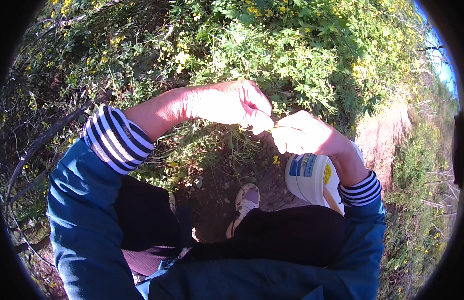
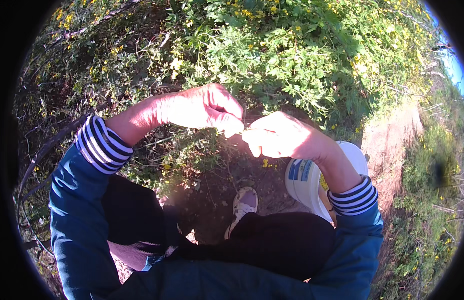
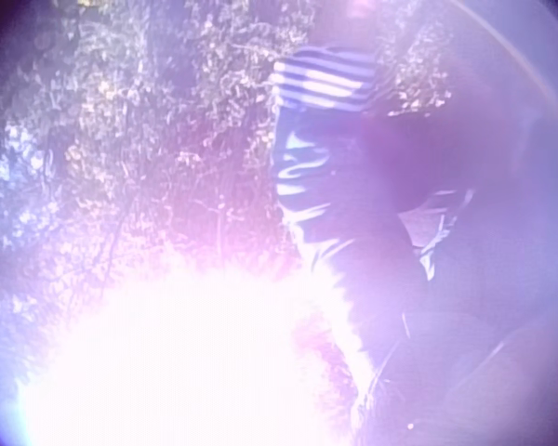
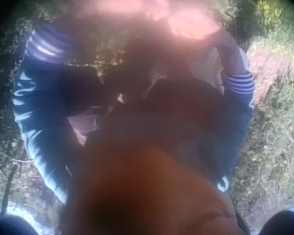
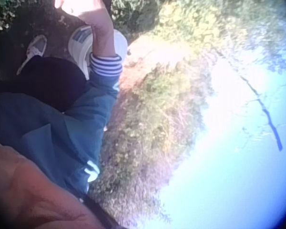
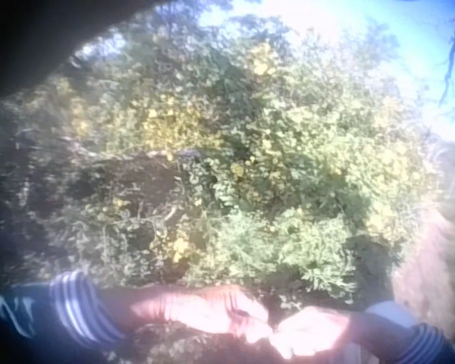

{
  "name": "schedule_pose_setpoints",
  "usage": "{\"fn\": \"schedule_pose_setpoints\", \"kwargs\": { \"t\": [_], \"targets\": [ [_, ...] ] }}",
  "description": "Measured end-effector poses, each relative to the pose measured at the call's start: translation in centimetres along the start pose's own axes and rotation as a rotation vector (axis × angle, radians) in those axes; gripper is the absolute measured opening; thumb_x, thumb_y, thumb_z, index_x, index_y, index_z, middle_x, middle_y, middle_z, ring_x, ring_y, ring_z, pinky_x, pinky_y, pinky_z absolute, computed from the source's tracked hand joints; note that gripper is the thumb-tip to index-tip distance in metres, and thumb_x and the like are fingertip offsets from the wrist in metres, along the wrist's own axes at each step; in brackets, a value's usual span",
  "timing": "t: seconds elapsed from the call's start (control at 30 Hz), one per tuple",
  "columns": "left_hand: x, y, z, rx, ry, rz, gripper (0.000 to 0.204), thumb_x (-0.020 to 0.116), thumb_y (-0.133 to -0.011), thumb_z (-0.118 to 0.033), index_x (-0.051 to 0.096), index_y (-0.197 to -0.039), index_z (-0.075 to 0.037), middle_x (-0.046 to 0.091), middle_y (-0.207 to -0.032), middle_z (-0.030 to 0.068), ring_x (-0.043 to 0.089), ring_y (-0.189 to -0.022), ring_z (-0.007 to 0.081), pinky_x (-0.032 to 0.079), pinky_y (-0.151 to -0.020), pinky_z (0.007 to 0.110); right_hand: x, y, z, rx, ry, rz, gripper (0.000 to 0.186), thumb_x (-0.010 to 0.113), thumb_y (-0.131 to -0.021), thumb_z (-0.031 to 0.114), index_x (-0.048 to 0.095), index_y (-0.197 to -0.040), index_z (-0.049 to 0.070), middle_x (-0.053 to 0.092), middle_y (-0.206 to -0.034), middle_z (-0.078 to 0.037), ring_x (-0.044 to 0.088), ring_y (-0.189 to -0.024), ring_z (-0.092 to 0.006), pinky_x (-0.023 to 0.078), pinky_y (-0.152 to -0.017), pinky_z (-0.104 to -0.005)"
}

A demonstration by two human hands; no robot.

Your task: The person picks yellow flowers from a bush by hand and places them into a white bucket. They repeatedly reach into the bush, pluck flowers, and deposit them into the bucket.

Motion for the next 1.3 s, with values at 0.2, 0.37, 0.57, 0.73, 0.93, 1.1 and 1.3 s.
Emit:
{"fn": "schedule_pose_setpoints", "kwargs": {
  "t": [0.2,0.37,0.57,0.73,0.93,1.1,1.3],
  "targets": [
    [0.3,0.1,-0.3,-0.026,-0.045,0.069,0.023,0.058,-0.093,-0.018,0.064,-0.078,-0.002,0.056,-0.066,-0.0025,0.049,-0.064,0.0059,0.041,-0.059,0.024,-0.5,1.1,-0.8,-0.435,0.231,-0.076,0.019,0.064,-0.081,0.012,0.065,-0.096,0.002,0.063,-0.084,-0.008,0.058,-0.073,-0.0196,0.049,-0.067,-0.0309],
    [-3.0,3.4,-1.7,-0.142,-0.098,-0.247,0.028,0.057,-0.094,-0.022,0.062,-0.077,0.000,0.059,-0.070,0.0018,0.056,-0.068,0.0098,0.046,-0.065,0.027,-2.6,4.7,-4.3,-0.273,0.515,-0.224,0.014,0.058,-0.086,0.015,0.057,-0.079,0.003,0.055,-0.071,-0.003,0.051,-0.063,-0.0173,0.042,-0.057,-0.0306],
    [-1.3,3.3,0.6,-0.193,-0.115,-0.173,0.027,0.055,-0.096,-0.018,0.060,-0.076,0.000,0.057,-0.068,0.0015,0.053,-0.066,0.0082,0.044,-0.062,0.026,-8.3,14.9,-9.7,0.487,0.722,-0.585,0.031,0.052,-0.090,0.026,0.061,-0.081,-0.002,0.059,-0.065,-0.012,0.056,-0.061,-0.0166,0.043,-0.058,-0.0324],
    [1.9,1.6,1.9,-0.177,-0.704,-0.270,0.024,0.055,-0.093,-0.021,0.057,-0.079,-0.002,0.056,-0.071,0.0113,0.061,-0.072,0.0252,0.050,-0.068,0.036,-6.0,17.1,-9.5,0.637,1.321,-0.444,0.034,0.068,-0.079,0.015,0.058,-0.108,0.001,0.065,-0.079,-0.017,0.064,-0.071,-0.0347,0.052,-0.067,-0.0391],
    [4.4,0.0,1.8,-0.070,-1.087,-0.289,0.018,0.056,-0.088,-0.021,0.058,-0.086,-0.003,0.058,-0.079,0.0106,0.062,-0.074,0.0282,0.053,-0.063,0.038,-2.6,4.7,4.1,-0.112,0.551,-0.520,0.020,0.048,-0.092,0.013,0.060,-0.089,-0.003,0.059,-0.075,-0.015,0.057,-0.065,-0.0258,0.046,-0.063,-0.0337],
    [4.1,3.2,-1.3,-0.188,-0.610,0.082,0.031,0.038,-0.099,-0.020,0.045,-0.122,0.000,0.049,-0.120,0.0113,0.048,-0.111,0.0205,0.038,-0.096,0.035,2.7,-12.9,8.9,-0.538,0.556,-0.238,0.018,0.050,-0.090,0.012,0.061,-0.098,0.001,0.061,-0.078,-0.008,0.057,-0.066,-0.0171,0.048,-0.064,-0.0320],
    [5.0,2.4,-1.0,-0.110,-0.859,0.123,0.031,0.042,-0.094,-0.018,0.048,-0.117,0.001,0.051,-0.117,0.0140,0.053,-0.105,0.0228,0.043,-0.090,0.036,-0.2,-31.8,2.5,0.106,1.290,-0.323,0.039,0.035,-0.095,0.016,0.042,-0.133,0.005,0.042,-0.135,-0.021,0.046,-0.121,-0.0333,0.043,-0.099,-0.0410]
  ]
}}
Point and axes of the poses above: each hand's wrist, its own y-axis away from the middle knuckle, its own x-axis out of the palm, z = x × y, the point moved 2 cm from there along -y, towards the middle knuckle
